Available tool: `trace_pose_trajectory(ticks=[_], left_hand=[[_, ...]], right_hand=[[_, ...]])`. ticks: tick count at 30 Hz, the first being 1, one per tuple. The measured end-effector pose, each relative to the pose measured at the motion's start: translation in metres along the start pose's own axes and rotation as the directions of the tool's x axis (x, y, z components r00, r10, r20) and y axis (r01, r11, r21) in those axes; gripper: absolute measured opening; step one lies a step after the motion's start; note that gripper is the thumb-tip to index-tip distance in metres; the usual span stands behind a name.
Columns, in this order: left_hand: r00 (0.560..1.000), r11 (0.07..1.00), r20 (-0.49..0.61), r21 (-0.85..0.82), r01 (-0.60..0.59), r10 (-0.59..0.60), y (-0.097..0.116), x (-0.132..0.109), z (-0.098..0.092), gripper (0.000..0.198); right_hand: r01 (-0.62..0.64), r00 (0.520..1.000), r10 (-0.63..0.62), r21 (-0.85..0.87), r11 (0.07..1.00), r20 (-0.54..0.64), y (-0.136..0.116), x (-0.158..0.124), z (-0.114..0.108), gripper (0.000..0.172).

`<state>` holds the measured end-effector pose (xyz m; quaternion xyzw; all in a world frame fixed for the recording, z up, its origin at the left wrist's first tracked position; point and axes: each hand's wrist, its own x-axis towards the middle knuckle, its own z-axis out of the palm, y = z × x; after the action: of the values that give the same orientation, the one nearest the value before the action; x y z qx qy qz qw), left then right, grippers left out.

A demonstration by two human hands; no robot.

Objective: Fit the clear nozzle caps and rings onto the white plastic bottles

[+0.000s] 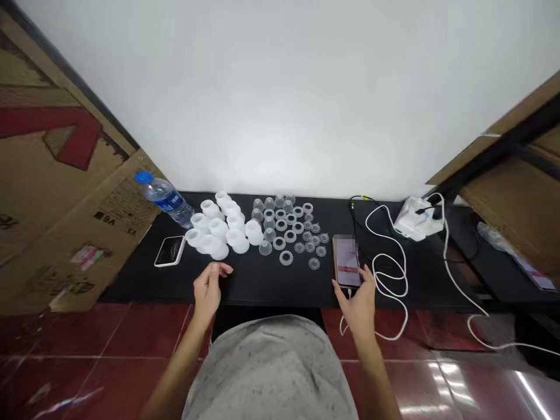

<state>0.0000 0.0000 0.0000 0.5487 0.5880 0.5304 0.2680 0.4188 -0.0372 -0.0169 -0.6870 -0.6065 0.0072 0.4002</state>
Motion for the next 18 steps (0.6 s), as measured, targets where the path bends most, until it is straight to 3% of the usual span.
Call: trace_pose_trajectory(ticks=[18], left_hand=[[0.999, 0.997, 0.038, 0.078, -0.004, 0.001, -0.013, -0.002, 0.001, 0.039]], right_hand=[[0.000, 1.000, 0.001, 0.051, 0.999, -0.012, -0.003, -0.001, -0.001, 0.082]])
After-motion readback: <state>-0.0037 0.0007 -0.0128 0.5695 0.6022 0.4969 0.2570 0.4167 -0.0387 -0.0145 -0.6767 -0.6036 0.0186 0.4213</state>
